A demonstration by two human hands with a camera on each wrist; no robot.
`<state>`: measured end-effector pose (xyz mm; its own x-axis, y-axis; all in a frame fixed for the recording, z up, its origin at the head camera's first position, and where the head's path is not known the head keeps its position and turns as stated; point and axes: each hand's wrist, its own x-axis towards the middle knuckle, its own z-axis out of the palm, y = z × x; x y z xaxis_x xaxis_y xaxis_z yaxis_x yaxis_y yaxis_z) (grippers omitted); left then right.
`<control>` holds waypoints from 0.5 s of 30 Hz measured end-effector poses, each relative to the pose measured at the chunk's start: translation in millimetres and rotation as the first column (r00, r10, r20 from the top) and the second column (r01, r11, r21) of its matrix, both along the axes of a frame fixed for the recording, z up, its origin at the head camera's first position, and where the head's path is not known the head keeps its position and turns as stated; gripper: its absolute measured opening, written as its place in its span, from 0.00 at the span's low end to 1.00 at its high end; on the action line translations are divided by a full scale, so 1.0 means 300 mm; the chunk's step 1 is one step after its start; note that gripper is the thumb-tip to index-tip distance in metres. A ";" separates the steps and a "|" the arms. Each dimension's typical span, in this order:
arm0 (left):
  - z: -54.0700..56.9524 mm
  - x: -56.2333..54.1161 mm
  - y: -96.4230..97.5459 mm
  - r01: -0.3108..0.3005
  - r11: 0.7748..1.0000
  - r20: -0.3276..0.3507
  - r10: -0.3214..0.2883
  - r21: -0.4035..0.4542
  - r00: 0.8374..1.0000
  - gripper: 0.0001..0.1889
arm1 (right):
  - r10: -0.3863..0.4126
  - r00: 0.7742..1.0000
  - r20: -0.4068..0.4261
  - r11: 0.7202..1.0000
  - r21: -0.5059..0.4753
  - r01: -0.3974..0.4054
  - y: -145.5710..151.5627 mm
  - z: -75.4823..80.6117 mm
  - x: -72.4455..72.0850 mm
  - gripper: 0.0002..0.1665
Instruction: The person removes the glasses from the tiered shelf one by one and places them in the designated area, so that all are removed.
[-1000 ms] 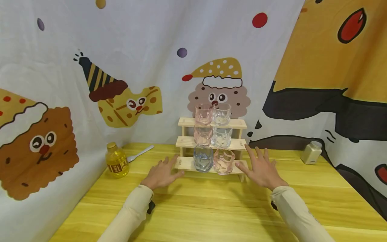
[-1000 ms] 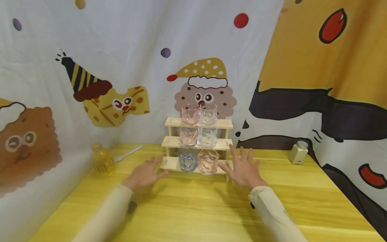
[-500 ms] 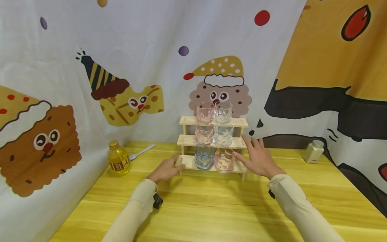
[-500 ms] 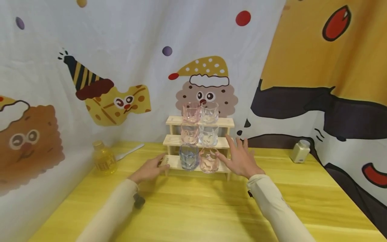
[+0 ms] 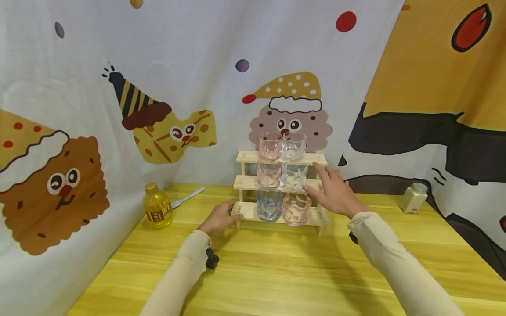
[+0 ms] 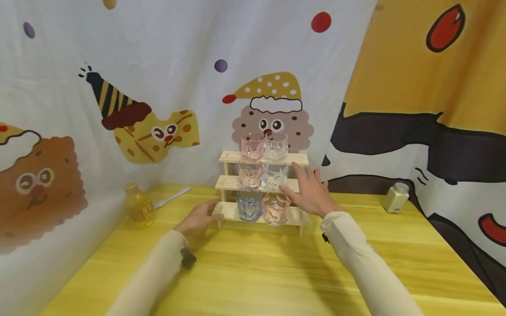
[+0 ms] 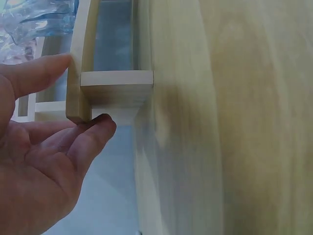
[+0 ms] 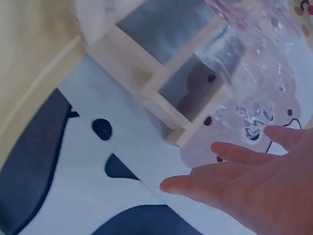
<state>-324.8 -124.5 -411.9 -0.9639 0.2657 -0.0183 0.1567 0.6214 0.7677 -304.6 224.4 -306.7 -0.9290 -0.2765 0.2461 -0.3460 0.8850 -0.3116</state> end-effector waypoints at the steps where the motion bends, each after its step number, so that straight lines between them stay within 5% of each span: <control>1: -0.001 0.000 0.001 -0.002 1.000 0.003 0.002 -0.001 1.000 0.37 | 0.003 1.000 -0.001 1.000 -0.001 -0.003 -0.002 0.010 -0.007 0.52; 15: 0.004 -0.025 0.008 -0.022 1.000 0.004 0.022 -0.004 1.000 0.37 | 0.054 0.997 0.058 0.991 -0.125 -0.047 -0.050 0.152 -0.171 0.48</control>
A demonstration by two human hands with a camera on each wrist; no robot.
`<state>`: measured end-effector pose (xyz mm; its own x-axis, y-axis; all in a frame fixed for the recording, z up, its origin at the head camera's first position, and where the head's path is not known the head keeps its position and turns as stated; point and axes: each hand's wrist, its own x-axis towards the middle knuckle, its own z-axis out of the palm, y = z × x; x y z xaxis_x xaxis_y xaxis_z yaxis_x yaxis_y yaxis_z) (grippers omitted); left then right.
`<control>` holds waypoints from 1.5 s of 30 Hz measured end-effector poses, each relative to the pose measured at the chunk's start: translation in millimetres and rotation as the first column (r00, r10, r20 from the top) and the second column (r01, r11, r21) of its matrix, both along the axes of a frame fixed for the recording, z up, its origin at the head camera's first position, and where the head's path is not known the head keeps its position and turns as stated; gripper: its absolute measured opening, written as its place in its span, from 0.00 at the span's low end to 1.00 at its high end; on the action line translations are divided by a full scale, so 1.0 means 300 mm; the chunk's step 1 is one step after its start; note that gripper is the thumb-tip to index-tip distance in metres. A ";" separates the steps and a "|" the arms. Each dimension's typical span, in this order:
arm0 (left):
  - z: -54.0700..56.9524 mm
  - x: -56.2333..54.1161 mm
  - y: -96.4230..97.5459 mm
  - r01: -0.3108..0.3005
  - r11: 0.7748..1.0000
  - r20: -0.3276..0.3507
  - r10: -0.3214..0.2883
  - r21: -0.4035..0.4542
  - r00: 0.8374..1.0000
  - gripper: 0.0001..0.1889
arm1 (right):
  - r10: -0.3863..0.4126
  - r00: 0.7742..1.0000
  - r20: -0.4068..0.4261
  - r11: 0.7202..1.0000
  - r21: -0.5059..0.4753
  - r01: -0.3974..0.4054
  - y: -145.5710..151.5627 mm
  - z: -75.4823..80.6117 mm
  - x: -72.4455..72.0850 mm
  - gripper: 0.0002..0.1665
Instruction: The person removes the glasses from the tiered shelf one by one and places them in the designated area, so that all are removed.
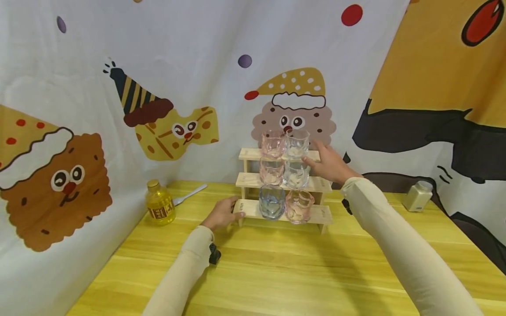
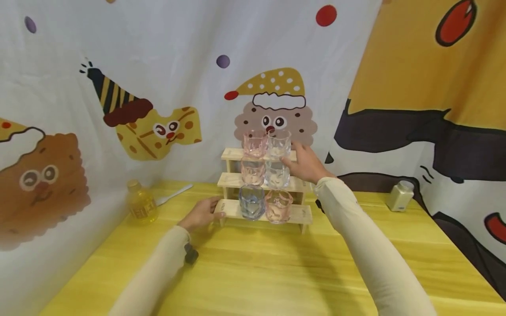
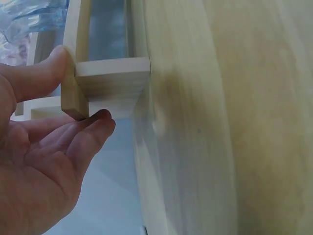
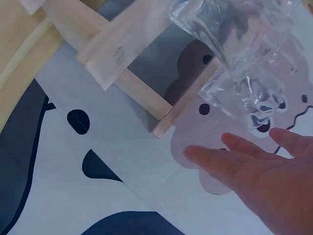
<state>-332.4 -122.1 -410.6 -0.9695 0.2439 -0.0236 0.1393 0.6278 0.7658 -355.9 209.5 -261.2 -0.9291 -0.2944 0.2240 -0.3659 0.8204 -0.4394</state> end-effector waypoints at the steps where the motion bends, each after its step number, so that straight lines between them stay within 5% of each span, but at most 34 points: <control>1: 0.000 -0.003 -0.001 -0.001 1.000 0.004 0.001 -0.001 1.000 0.38 | 0.001 1.000 0.009 1.000 -0.007 0.000 -0.004 0.006 -0.012 0.49; 22: 0.018 -0.021 0.012 -0.036 0.998 0.009 0.036 -0.050 0.999 0.36 | -0.143 0.986 0.086 0.982 -0.116 0.152 -0.107 0.065 -0.194 0.51; 45: 0.013 -0.012 0.019 -0.061 0.997 -0.005 0.060 -0.039 0.998 0.36 | -0.180 0.968 0.175 0.900 -0.368 0.234 -0.108 0.025 -0.232 0.52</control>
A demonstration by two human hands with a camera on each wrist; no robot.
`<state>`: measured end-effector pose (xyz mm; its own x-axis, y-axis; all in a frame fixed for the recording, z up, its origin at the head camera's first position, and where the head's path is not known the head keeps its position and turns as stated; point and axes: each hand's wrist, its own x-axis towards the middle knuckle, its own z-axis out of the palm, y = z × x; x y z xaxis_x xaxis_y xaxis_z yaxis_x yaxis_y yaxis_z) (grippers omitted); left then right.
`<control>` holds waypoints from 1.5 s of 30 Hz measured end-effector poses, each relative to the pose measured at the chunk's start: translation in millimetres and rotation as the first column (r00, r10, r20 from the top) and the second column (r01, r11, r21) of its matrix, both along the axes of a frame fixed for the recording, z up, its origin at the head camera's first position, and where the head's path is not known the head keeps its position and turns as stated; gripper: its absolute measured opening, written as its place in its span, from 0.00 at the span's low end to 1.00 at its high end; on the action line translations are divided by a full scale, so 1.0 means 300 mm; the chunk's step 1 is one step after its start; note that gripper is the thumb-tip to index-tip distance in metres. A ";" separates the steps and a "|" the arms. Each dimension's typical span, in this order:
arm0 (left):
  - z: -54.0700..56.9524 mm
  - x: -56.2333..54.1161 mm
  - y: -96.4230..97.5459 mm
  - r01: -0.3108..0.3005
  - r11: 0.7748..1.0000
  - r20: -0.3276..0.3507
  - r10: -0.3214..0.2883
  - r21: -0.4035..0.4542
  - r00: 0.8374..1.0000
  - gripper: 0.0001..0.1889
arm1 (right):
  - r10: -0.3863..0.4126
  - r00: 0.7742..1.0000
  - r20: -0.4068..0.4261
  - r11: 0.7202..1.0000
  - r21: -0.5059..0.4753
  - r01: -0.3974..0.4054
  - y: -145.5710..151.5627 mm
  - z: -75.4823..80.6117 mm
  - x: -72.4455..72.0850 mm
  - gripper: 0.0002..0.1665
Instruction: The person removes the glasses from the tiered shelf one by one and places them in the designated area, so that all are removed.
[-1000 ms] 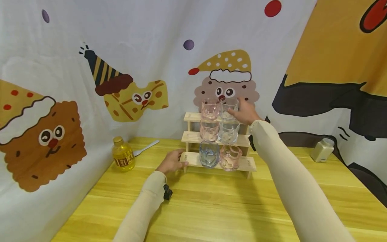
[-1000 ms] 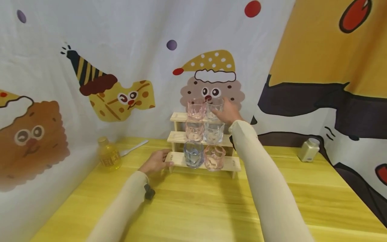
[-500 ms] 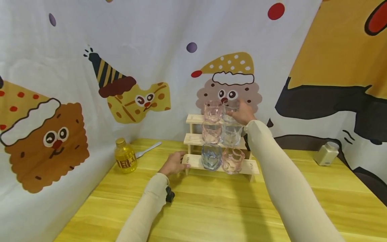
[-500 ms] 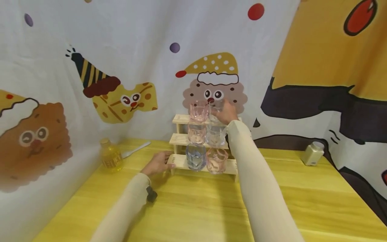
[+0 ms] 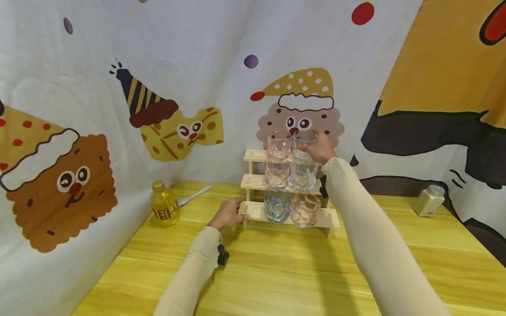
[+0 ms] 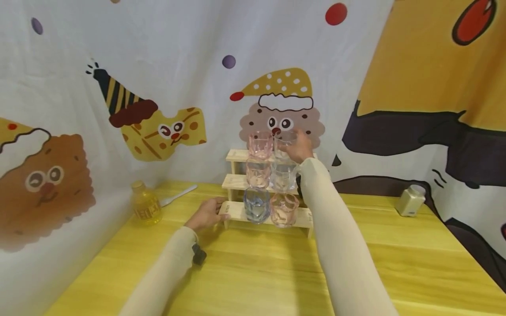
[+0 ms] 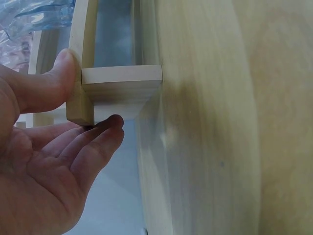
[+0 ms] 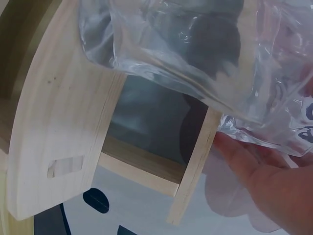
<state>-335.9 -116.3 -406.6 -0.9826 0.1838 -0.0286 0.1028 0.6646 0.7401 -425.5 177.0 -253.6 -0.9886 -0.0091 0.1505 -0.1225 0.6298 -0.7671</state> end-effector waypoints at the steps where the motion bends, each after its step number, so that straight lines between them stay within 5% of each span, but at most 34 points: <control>1: -0.001 0.000 0.001 0.000 1.000 0.002 0.000 0.005 1.000 0.36 | -0.003 1.000 0.000 1.000 -0.009 0.003 0.000 0.000 0.005 0.52; 20: -0.004 -0.004 -0.001 0.016 0.999 -0.046 -0.018 -0.046 0.999 0.35 | -0.068 0.995 -0.075 0.997 -0.042 0.065 0.138 0.034 0.058 0.49; 45: -0.021 -0.007 -0.004 0.010 0.998 -0.075 -0.015 -0.058 0.997 0.34 | -0.156 0.986 -0.063 0.986 0.056 0.160 0.397 -0.016 0.164 0.55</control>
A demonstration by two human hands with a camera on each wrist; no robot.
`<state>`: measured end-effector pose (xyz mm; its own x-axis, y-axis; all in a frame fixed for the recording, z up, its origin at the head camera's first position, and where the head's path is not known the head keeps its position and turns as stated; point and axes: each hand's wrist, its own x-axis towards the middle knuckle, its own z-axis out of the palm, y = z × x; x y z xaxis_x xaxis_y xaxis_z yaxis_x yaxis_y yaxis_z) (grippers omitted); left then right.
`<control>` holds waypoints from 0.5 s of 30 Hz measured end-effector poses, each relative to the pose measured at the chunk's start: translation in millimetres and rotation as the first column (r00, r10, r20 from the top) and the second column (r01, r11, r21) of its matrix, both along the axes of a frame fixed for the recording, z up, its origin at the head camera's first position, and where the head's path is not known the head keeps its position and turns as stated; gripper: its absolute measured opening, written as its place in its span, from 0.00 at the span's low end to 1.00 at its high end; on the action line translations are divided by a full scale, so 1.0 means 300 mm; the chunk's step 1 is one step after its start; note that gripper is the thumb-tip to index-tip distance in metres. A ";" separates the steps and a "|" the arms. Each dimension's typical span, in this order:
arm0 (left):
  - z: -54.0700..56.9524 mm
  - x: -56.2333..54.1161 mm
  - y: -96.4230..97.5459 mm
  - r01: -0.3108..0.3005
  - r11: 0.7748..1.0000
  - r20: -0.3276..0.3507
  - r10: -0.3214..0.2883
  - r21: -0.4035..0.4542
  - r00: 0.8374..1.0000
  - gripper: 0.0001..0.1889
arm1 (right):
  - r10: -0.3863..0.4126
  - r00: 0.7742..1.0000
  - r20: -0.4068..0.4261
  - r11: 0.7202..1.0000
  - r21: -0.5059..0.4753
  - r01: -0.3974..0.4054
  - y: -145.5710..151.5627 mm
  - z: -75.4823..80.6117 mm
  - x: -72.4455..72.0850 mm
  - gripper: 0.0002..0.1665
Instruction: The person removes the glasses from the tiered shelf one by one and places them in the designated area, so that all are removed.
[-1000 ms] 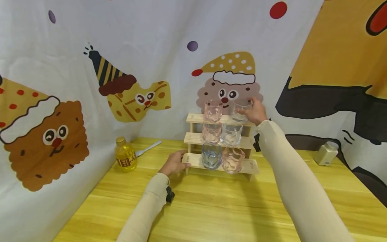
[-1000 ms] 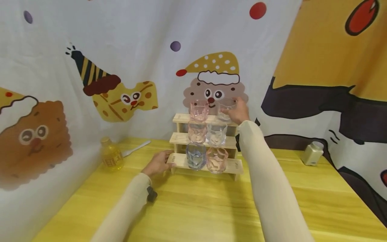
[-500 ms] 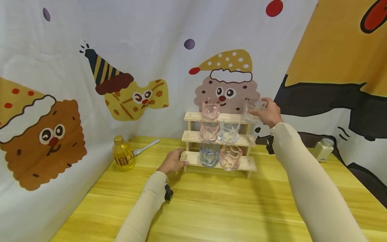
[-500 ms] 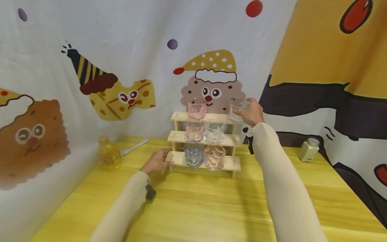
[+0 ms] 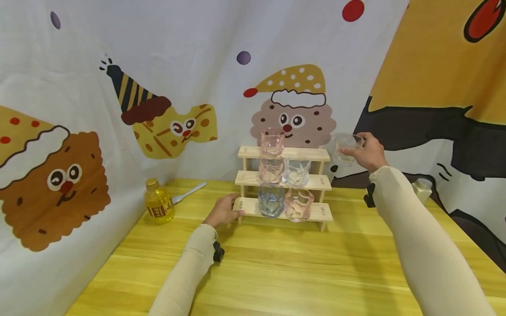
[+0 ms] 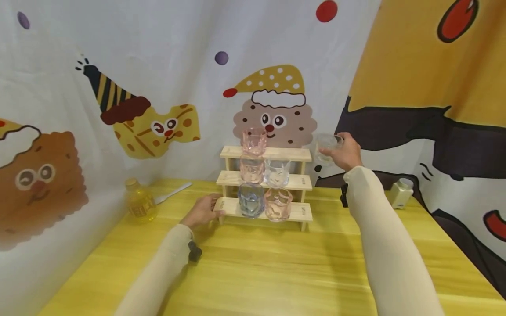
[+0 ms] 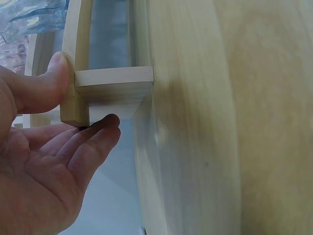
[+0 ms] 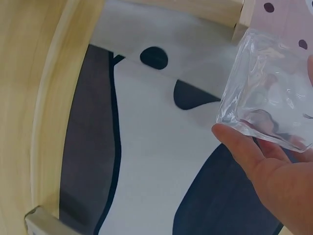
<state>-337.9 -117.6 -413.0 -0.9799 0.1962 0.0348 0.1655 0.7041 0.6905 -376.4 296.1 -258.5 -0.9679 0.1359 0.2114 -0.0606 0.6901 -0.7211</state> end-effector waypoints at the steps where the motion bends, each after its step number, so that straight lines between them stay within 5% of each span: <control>1: 0.000 0.000 0.000 0.001 1.000 -0.003 -0.001 -0.004 1.000 0.34 | -0.004 1.000 0.002 1.000 -0.001 0.004 0.005 -0.001 0.003 0.55; 15: 0.008 0.007 0.006 -0.009 1.000 -0.002 0.009 -0.011 1.000 0.34 | -0.007 0.999 0.050 1.000 0.006 0.007 0.049 -0.098 0.026 0.55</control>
<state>-335.8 -115.7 -410.4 -0.9816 0.1876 0.0345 0.1603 0.7130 0.6826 -368.6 310.7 -287.8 -0.9763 0.1418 0.1636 -0.0195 0.6949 -0.7189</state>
